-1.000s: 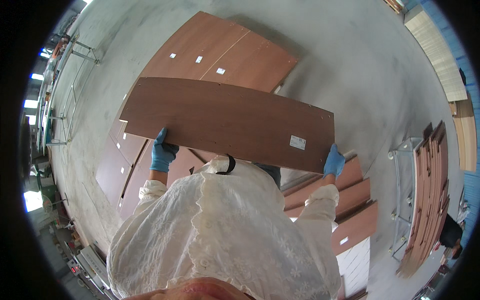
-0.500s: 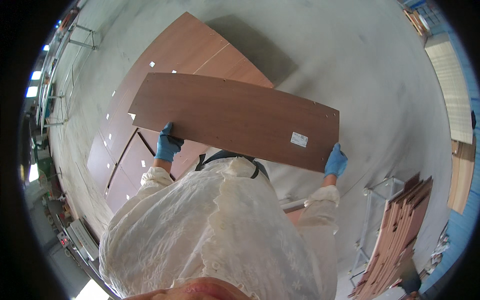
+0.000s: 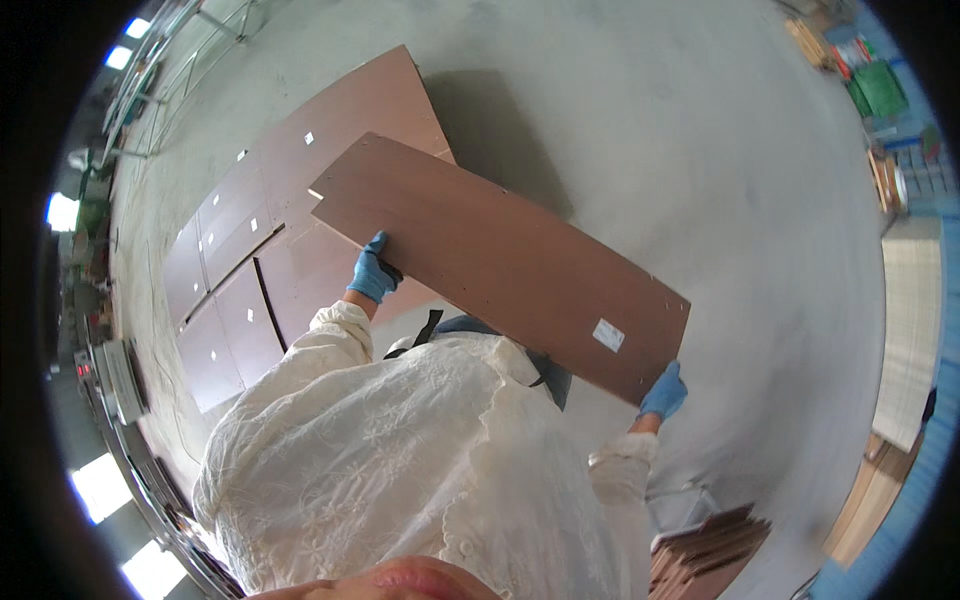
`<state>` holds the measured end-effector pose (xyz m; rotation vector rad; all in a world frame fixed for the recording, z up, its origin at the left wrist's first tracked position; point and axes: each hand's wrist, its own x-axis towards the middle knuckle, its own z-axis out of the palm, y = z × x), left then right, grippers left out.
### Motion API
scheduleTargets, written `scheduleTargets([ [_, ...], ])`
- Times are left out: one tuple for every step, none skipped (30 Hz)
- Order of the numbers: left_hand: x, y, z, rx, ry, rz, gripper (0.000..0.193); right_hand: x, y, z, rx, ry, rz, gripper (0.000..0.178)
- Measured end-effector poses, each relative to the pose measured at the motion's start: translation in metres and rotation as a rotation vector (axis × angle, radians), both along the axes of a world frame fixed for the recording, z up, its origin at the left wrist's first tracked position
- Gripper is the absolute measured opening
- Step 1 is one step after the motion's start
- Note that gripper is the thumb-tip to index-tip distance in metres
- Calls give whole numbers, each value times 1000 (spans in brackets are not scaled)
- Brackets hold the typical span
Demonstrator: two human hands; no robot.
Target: The person picks up, wipes, and stacks brown wood panels in a workshop. They handle each panel one at a time, wipe it with a cloth, and place it on a stack or table.
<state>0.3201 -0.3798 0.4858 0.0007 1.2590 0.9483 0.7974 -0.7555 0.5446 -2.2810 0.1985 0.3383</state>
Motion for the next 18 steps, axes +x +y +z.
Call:
scheduleTargets([
  [27, 7, 0, 6, -58, 0, 27, 31, 9, 0, 3, 13, 2, 52],
  [54, 12, -1, 14, -114, 3, 27, 62, 20, -3, 26, 27, 9, 52],
  [83, 19, -4, -25, -68, 62, 29, 92, 34, -8, 73, 46, 14, 52],
  [91, 20, -4, 18, -101, 72, 29, 108, 45, -14, 74, 42, 38, 52],
  [114, 21, -6, 59, -140, 84, 29, 139, 58, -16, 96, 30, 62, 52],
  [139, 32, -6, 122, -183, 99, 29, 173, 84, -19, 139, 13, 91, 52],
  [160, 37, -4, 100, -172, 168, 29, 201, 106, -20, 156, 50, 135, 51],
  [174, 44, 0, 90, -130, 193, 30, 225, 125, -17, 164, 94, 174, 50],
  [188, 49, 2, 73, -91, 220, 31, 247, 146, -16, 186, 137, 220, 50],
  [201, 52, 5, 50, -62, 252, 31, 266, 167, -15, 175, 161, 226, 49],
  [210, 56, 10, 55, -113, 292, 32, 281, 189, -10, 183, 183, 234, 49],
  [218, 60, 13, 51, -99, 333, 32, 298, 215, -9, 213, 208, 247, 49],
  [225, 65, 14, 60, -102, 375, 32, 312, 246, -10, 187, 193, 273, 48],
  [229, 71, 13, 71, -102, 418, 32, 323, 273, -12, 166, 185, 298, 48],
  [232, 78, 10, 57, -103, 449, 31, 333, 300, -15, 139, 179, 323, 48],
  [233, 87, 5, 52, -102, 480, 30, 343, 331, -20, 134, 182, 356, 47],
  [235, 95, 0, 48, -102, 512, 29, 350, 362, -24, 130, 185, 389, 47],
  [235, 109, -8, 39, -98, 548, 28, 355, 396, -31, 146, 199, 423, 47],
])
